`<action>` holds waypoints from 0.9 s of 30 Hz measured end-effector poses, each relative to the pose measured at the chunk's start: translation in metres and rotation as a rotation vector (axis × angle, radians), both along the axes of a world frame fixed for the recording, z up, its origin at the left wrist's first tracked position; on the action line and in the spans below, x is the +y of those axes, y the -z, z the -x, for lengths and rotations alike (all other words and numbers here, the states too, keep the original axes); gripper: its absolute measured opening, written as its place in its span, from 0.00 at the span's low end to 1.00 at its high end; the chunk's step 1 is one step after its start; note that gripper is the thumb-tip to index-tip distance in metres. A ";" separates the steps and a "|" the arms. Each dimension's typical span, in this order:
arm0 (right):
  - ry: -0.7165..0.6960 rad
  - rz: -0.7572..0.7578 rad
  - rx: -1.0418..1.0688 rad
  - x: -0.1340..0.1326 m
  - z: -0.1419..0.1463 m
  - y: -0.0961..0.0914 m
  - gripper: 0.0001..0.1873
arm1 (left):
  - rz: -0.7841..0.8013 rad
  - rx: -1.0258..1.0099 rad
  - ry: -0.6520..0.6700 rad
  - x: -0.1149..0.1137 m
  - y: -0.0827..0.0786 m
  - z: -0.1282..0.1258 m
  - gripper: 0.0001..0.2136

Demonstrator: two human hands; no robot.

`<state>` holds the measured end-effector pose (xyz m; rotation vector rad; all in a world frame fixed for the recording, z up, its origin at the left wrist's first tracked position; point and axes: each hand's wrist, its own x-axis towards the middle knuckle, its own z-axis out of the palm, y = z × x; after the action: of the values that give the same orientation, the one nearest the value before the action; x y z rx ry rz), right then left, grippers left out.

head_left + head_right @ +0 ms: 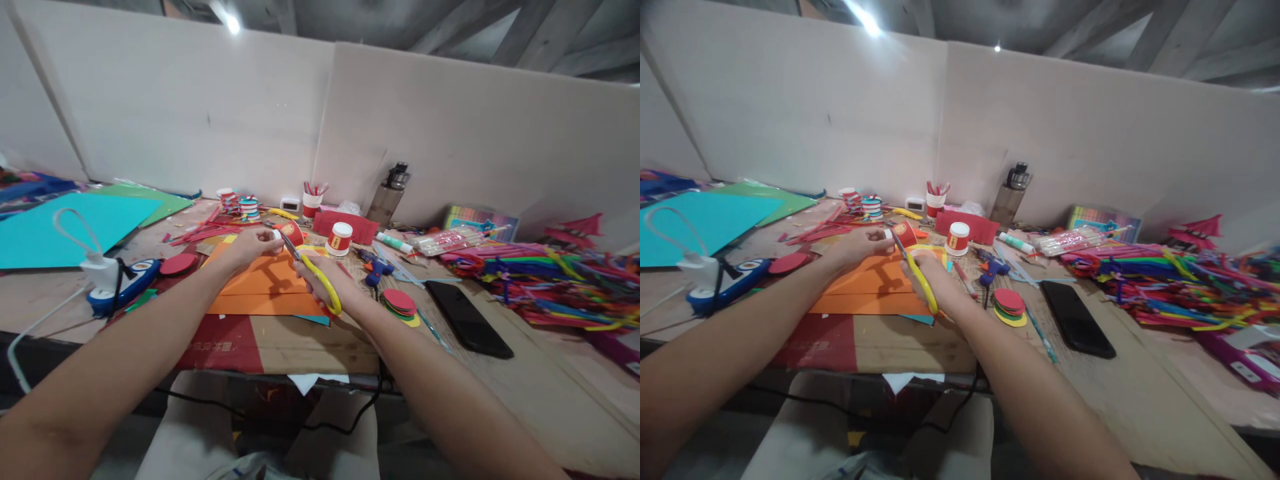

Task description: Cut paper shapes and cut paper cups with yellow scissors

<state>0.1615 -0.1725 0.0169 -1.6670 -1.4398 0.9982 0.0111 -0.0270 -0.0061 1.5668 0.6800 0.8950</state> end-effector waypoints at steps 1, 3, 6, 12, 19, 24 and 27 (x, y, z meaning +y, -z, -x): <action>0.002 0.020 0.019 0.001 0.001 -0.001 0.11 | 0.022 0.017 -0.001 0.000 -0.001 0.001 0.20; 0.011 0.063 0.027 0.003 0.002 -0.004 0.11 | 0.053 0.057 -0.015 -0.001 -0.003 0.002 0.21; 0.019 0.107 0.017 0.005 0.002 -0.007 0.12 | 0.068 0.100 -0.037 -0.001 -0.004 0.004 0.22; -0.014 0.004 0.002 0.006 -0.007 -0.002 0.17 | 0.084 0.020 -0.027 0.002 -0.001 0.003 0.23; -0.038 -0.011 -0.068 0.000 -0.006 -0.009 0.20 | 0.017 -0.040 -0.031 0.005 -0.002 0.002 0.24; -0.017 0.047 -0.059 -0.005 -0.003 -0.018 0.20 | 0.065 -0.051 -0.045 0.006 -0.004 0.003 0.25; -0.010 0.060 -0.059 -0.006 -0.002 -0.020 0.19 | 0.032 -0.039 -0.014 0.007 -0.004 0.005 0.25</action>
<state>0.1638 -0.1788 0.0374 -1.7472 -1.4706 1.0145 0.0065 -0.0205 -0.0019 1.5137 0.6755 0.9187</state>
